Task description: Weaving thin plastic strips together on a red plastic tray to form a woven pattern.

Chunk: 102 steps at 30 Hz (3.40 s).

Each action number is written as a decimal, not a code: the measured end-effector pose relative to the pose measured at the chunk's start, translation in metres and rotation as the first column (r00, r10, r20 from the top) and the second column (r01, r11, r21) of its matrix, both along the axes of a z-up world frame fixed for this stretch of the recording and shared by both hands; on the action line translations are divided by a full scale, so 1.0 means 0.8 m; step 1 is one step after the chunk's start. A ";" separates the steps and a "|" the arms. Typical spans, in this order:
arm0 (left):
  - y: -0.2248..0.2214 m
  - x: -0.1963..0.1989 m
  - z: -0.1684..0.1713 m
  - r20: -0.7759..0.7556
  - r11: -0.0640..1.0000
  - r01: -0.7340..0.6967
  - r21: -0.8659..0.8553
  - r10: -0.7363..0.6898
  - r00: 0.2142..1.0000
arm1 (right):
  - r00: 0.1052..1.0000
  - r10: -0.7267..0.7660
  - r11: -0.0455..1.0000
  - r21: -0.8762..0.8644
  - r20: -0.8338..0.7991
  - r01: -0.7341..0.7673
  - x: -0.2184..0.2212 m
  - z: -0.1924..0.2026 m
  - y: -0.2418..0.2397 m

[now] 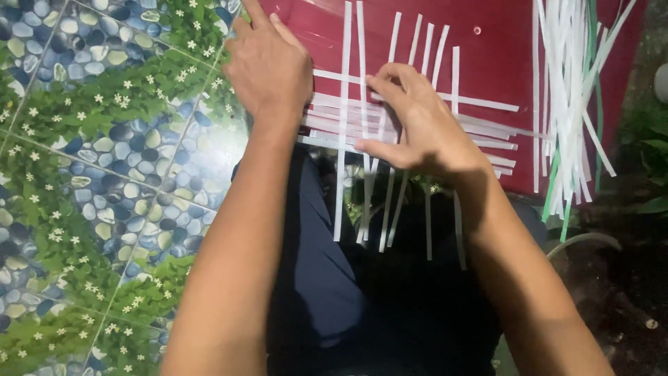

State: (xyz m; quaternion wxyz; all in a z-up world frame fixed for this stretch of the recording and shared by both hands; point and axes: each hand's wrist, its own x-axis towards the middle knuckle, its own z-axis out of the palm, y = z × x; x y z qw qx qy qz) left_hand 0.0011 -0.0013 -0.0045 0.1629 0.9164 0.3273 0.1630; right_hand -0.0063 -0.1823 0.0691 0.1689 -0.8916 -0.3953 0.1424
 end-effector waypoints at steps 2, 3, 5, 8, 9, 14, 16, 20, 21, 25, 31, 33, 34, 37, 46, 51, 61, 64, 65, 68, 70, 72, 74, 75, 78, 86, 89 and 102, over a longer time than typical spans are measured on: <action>0.000 0.000 0.001 -0.007 1.000 0.006 -0.002 -0.006 1.000 | 1.000 0.014 0.999 -0.049 -0.019 -0.014 0.002 -0.003 -0.005; 0.000 -0.001 0.000 0.000 1.000 0.002 -0.005 -0.002 1.000 | 0.999 0.048 0.998 -0.051 0.021 -0.047 0.006 -0.008 -0.008; 0.001 -0.008 0.007 0.011 1.000 0.000 -0.004 0.001 1.000 | 0.995 0.080 0.996 -0.051 0.065 -0.077 0.011 -0.013 -0.012; -0.001 -0.020 0.019 -0.092 0.992 0.101 -0.082 -0.109 0.990 | 0.996 0.052 0.995 -0.088 0.072 -0.046 0.020 -0.006 -0.017; -0.003 -0.024 0.016 0.049 0.971 0.168 -0.172 -0.162 0.986 | 0.993 0.054 0.997 -0.069 0.107 -0.046 0.023 -0.003 -0.021; -0.024 -0.042 0.077 0.030 0.945 0.317 -0.077 -0.315 0.949 | 0.995 0.055 0.997 -0.051 0.089 -0.050 0.023 0.016 -0.023; -0.039 -0.047 0.105 -0.233 0.774 0.632 -0.038 -0.622 0.748 | 0.986 0.100 0.995 -0.036 0.137 -0.096 0.019 0.015 -0.028; -0.058 -0.035 0.013 -0.189 0.723 0.668 0.175 -0.641 0.744 | 0.984 0.115 0.989 -0.108 0.135 -0.101 0.008 0.007 -0.032; -0.056 -0.034 0.019 -0.216 0.776 0.623 0.092 -0.596 0.774 | 0.974 0.148 0.989 -0.049 0.173 -0.142 0.010 -0.003 -0.034; -0.055 -0.033 0.018 -0.227 0.761 0.646 0.059 -0.620 0.751 | 0.980 0.125 0.991 -0.071 0.154 -0.116 0.006 -0.002 -0.037; -0.053 -0.034 0.021 -0.230 0.744 0.665 0.073 -0.636 0.737 | 0.991 0.097 0.994 -0.059 0.090 -0.092 0.011 0.002 -0.030; -0.050 -0.034 0.021 -0.212 0.745 0.665 0.061 -0.641 0.738 | 0.995 0.081 0.995 -0.071 0.062 -0.077 0.015 0.006 -0.026; -0.051 -0.034 0.021 -0.192 0.741 0.670 0.043 -0.652 0.733 | 0.998 0.059 0.994 -0.090 0.031 -0.056 0.017 0.009 -0.026; -0.051 -0.036 0.013 -0.071 0.740 0.664 0.107 -0.661 0.747 | 0.999 0.031 0.986 -0.164 0.023 -0.026 0.025 0.010 -0.018; -0.053 -0.040 -0.013 0.328 0.751 0.631 0.195 -0.656 0.679 | 1.000 0.024 0.995 -0.097 0.015 -0.023 0.030 -0.001 -0.022; -0.051 -0.039 -0.013 0.330 0.753 0.635 0.174 -0.652 0.683 | 0.999 -0.038 0.993 -0.108 0.021 0.040 0.028 0.002 -0.024; -0.053 -0.041 -0.017 0.356 0.752 0.633 0.183 -0.651 0.671 | 0.990 -0.051 0.996 -0.062 0.132 0.060 0.031 -0.015 -0.039; -0.053 -0.039 -0.018 0.333 0.758 0.626 0.185 -0.647 0.685 | 0.985 -0.040 0.999 -0.001 0.168 0.041 0.029 -0.017 -0.038; -0.053 -0.039 -0.018 0.334 0.758 0.626 0.186 -0.648 0.685 | 0.985 -0.040 0.999 -0.001 0.169 0.041 0.030 -0.018 -0.039; -0.054 -0.039 -0.018 0.347 0.757 0.627 0.183 -0.646 0.680 | 0.976 -0.021 1.000 0.005 0.215 0.020 0.030 -0.020 -0.041; -0.053 -0.040 -0.018 0.335 0.754 0.633 0.174 -0.650 0.682 | 0.977 -0.014 1.000 0.003 0.214 0.014 0.031 -0.020 -0.040; -0.054 -0.039 -0.019 0.340 0.754 0.634 0.170 -0.649 0.681 | 0.977 -0.008 1.000 -0.001 0.215 0.008 0.032 -0.020 -0.039; -0.054 -0.040 -0.018 0.345 0.753 0.636 0.168 -0.649 0.678 | 0.976 -0.003 1.000 -0.005 0.217 0.004 0.032 -0.020 -0.036; -0.054 -0.041 -0.017 0.348 0.752 0.637 0.168 -0.650 0.676 | 0.981 -0.020 1.000 -0.016 0.192 0.023 0.032 -0.020 -0.035; -0.057 -0.039 -0.018 0.375 0.753 0.632 0.183 -0.648 0.663 | 0.982 -0.049 0.998 -0.026 0.181 0.054 0.034 -0.027 -0.038; -0.061 -0.037 -0.033 0.462 0.791 0.536 0.294 -0.609 0.645 | 0.970 -0.067 0.985 0.173 0.234 0.026 0.037 -0.048 -0.053; -0.062 -0.034 -0.032 0.470 0.799 0.521 0.300 -0.599 0.648 | 0.978 -0.038 0.979 0.202 0.205 -0.005 0.031 -0.024 -0.060; -0.062 -0.037 -0.035 0.509 0.796 0.532 0.289 -0.599 0.618 | 0.974 -0.121 0.993 0.037 0.192 0.116 0.017 -0.003 -0.090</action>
